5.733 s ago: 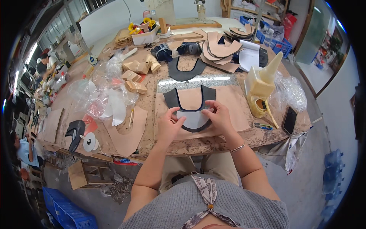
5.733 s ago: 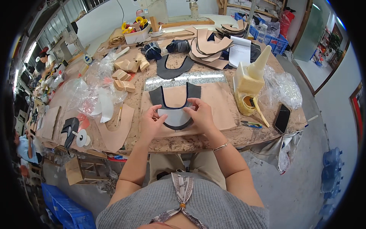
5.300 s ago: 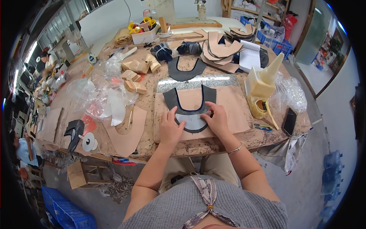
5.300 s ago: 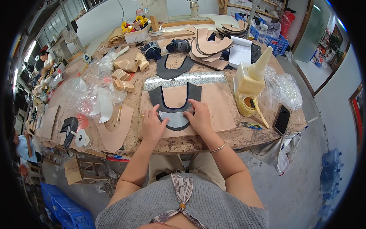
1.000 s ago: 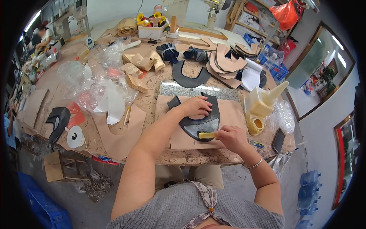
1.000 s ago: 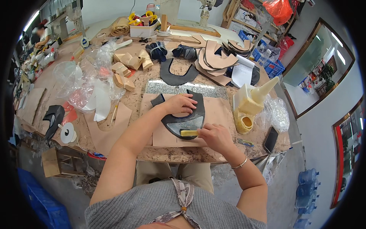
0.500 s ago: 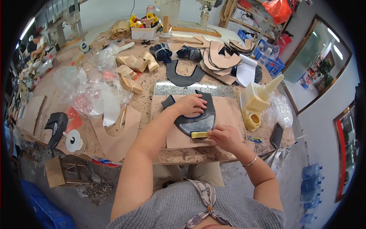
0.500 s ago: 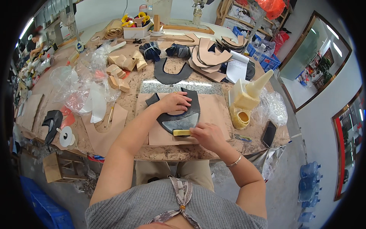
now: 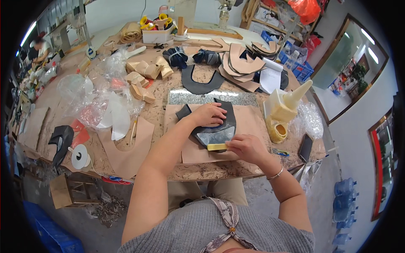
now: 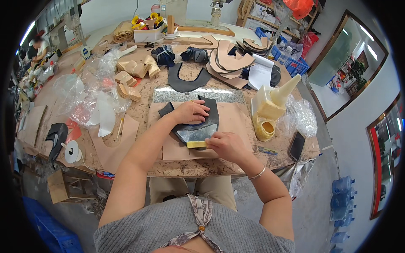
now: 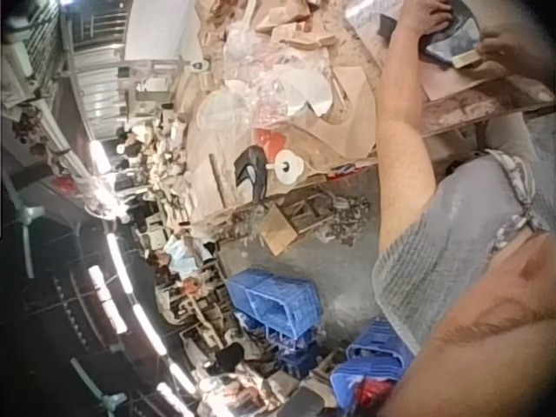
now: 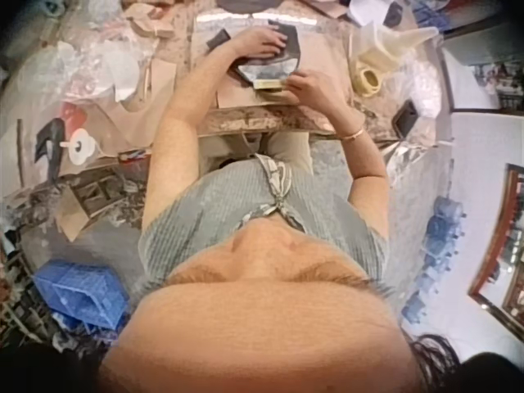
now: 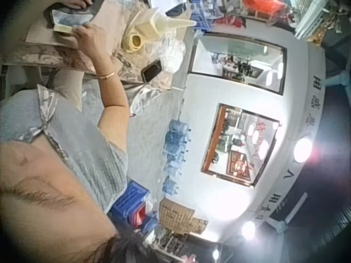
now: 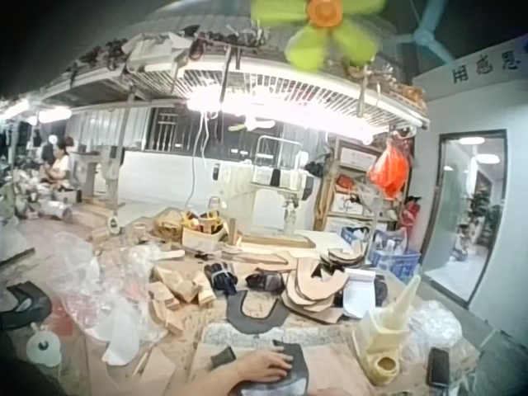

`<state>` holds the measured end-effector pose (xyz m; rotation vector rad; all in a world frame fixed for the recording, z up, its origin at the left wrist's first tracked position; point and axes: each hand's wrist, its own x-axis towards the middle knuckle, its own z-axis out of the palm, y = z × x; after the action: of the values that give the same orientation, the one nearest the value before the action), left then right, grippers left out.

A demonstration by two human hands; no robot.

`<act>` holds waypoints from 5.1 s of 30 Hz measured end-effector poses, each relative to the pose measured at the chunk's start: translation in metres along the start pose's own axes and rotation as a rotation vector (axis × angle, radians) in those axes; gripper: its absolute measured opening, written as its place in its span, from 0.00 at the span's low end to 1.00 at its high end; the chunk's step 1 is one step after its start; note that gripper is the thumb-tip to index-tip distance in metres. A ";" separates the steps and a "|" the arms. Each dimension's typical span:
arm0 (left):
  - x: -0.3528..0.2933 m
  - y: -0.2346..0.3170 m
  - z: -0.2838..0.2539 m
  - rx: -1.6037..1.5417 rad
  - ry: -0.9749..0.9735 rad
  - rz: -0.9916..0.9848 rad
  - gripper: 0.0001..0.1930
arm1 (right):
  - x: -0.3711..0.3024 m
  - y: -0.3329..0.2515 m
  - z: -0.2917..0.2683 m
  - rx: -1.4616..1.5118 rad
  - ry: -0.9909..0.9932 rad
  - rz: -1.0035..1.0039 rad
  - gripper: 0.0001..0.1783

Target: The person assembles shoe components by applying adhesive to black and white curved pieces and pressing them onto a tan leather base. They handle multiple shoe parts, including blue and tan pieces, and use a small brush to apply glue. The person stacks the assembled parts on the table.

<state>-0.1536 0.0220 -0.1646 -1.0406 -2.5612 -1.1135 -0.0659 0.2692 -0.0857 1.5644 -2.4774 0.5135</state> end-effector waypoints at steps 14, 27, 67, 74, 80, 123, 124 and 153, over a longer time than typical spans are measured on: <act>-0.001 -0.001 0.002 0.017 0.004 0.019 0.14 | -0.027 0.027 -0.003 -0.036 0.079 0.334 0.05; -0.001 0.016 -0.010 -0.007 -0.083 0.141 0.11 | -0.144 0.095 -0.017 0.167 0.910 0.901 0.09; -0.295 0.200 -0.073 0.295 1.229 -0.752 0.09 | 0.107 -0.185 0.162 0.291 0.000 -0.336 0.35; -0.265 0.231 -0.017 0.653 1.004 -0.410 0.12 | 0.094 -0.217 0.114 1.334 -0.168 -0.027 0.30; -0.286 0.213 0.029 0.982 1.028 -0.542 0.33 | 0.100 -0.199 0.123 1.824 -0.118 0.569 0.21; -0.090 0.137 0.015 0.079 0.663 -0.716 0.11 | 0.015 0.049 0.034 0.865 0.219 0.700 0.40; -0.091 0.136 0.016 0.104 0.654 -0.712 0.12 | 0.016 0.048 0.033 0.837 0.207 0.701 0.41; -0.075 0.047 -0.073 -0.520 0.461 -0.666 0.37 | 0.023 -0.031 0.042 0.063 -0.070 -0.104 0.24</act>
<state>-0.0757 -0.0462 -0.1155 0.0862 -2.3063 -1.9654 -0.0469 0.2219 -0.1110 1.7534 -2.4353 0.5340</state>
